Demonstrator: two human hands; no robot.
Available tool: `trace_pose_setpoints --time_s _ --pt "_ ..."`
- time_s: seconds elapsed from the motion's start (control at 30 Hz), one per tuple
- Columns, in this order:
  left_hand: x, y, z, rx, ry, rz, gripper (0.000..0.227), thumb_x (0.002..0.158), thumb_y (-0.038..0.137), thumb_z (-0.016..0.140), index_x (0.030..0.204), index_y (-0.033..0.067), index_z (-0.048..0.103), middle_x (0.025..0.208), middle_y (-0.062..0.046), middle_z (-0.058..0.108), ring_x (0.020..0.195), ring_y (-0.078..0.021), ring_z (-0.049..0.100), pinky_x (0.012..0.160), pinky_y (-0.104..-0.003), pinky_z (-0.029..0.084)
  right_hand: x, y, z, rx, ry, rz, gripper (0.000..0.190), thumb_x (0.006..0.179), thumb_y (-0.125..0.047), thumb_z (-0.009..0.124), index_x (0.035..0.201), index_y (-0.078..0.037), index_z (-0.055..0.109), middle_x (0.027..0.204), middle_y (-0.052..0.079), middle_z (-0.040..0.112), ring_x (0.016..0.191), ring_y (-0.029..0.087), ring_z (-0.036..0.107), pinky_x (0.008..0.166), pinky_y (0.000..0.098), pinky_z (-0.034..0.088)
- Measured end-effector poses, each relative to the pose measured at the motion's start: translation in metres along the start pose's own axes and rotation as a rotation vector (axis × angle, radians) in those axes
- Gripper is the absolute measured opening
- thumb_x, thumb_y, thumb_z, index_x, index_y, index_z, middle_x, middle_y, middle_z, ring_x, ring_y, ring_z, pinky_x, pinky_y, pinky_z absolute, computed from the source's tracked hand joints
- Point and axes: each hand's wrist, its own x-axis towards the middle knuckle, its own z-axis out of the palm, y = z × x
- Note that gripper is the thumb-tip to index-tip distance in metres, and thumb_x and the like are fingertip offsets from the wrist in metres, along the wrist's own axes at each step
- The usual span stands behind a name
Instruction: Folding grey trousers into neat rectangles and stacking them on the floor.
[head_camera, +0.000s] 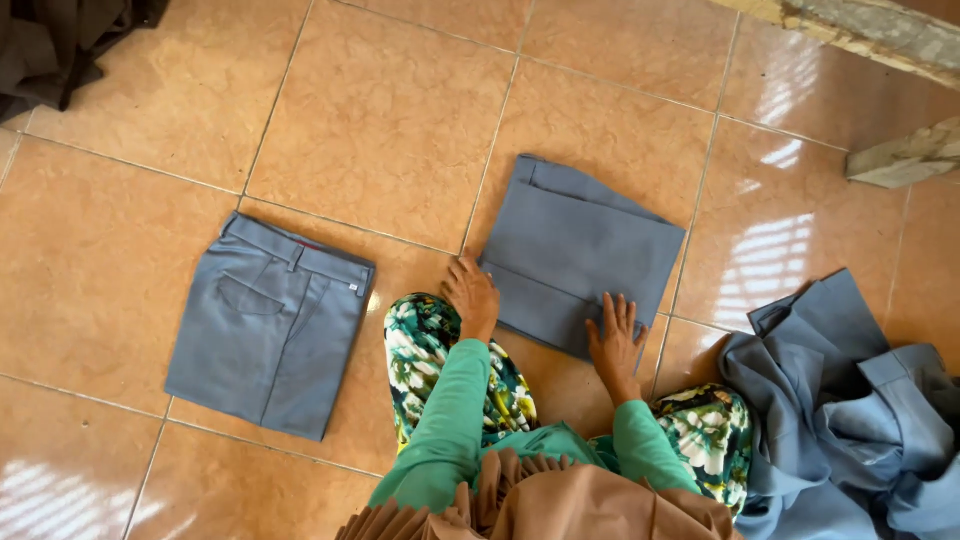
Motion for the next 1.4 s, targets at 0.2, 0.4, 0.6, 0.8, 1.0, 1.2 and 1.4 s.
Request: trace_pose_setpoints --time_s 0.2,0.4,0.6,0.8,1.0,1.2,1.4 --pt "0.015 0.015 0.044 0.379 0.128 0.543 0.062 0.107 0.043 0.043 0.163 0.0262 0.022 0.17 -0.014 0.016 0.157 -0.0393 0.009 0.121 -0.065 0.003 0.038 -0.059 0.029 -0.073 0.344 -0.172 0.058 0.105 -0.043 0.051 0.16 -0.028 0.039 0.166 0.009 0.036 0.155 0.03 0.026 0.117 0.0627 0.022" --pt "0.026 -0.016 0.064 0.497 0.213 0.521 0.057 0.104 0.053 0.037 0.159 0.0419 0.028 0.168 -0.003 0.027 0.153 -0.0316 0.025 0.117 -0.057 0.026 0.086 -0.076 0.048 -0.089 0.121 -0.33 0.056 0.107 -0.056 0.034 0.16 -0.038 0.034 0.167 0.001 0.031 0.156 0.025 0.021 0.121 0.0628 0.017" --pt "0.028 -0.016 0.072 0.512 0.44 0.574 0.056 0.099 0.047 0.039 0.156 0.0417 0.037 0.164 -0.005 0.036 0.15 -0.0335 0.034 0.11 -0.057 0.036 0.138 0.052 0.015 -0.275 0.44 -0.163 0.048 0.11 -0.052 0.036 0.156 -0.04 0.043 0.168 -0.001 0.036 0.154 0.023 0.03 0.119 0.0572 0.017" --pt "0.029 -0.014 0.075 0.514 0.458 0.577 0.059 0.097 0.043 0.042 0.155 0.0404 0.039 0.164 -0.006 0.037 0.15 -0.0351 0.035 0.108 -0.055 0.037 0.167 0.026 -0.005 -0.099 0.317 0.156 0.058 0.112 -0.051 0.033 0.163 -0.022 0.035 0.169 0.015 0.026 0.156 0.038 0.018 0.116 0.07 0.018" --pt "0.028 -0.01 0.067 0.508 0.436 0.574 0.058 0.097 0.04 0.043 0.155 0.0383 0.04 0.164 -0.007 0.037 0.15 -0.0352 0.035 0.109 -0.053 0.037 0.172 -0.037 0.015 -0.2 0.3 -0.421 0.053 0.102 -0.059 0.04 0.154 -0.045 0.041 0.168 -0.006 0.031 0.156 0.02 0.024 0.122 0.0616 0.017" --pt "0.028 -0.008 0.065 0.514 0.441 0.574 0.057 0.098 0.04 0.043 0.155 0.0386 0.04 0.164 -0.007 0.039 0.15 -0.035 0.036 0.11 -0.053 0.037 0.203 0.071 -0.009 -0.286 0.23 -0.014 0.056 0.111 -0.057 0.025 0.163 -0.037 0.031 0.17 0.002 0.027 0.158 0.025 0.018 0.12 0.0585 0.02" --pt "0.029 -0.009 0.069 0.481 0.459 0.578 0.057 0.097 0.04 0.044 0.154 0.0378 0.042 0.162 -0.008 0.04 0.149 -0.0359 0.037 0.108 -0.052 0.039 0.147 0.024 -0.004 -0.231 0.326 -0.005 0.061 0.108 -0.044 0.043 0.164 -0.023 0.03 0.17 0.021 0.021 0.156 0.04 0.016 0.117 0.0711 0.018"
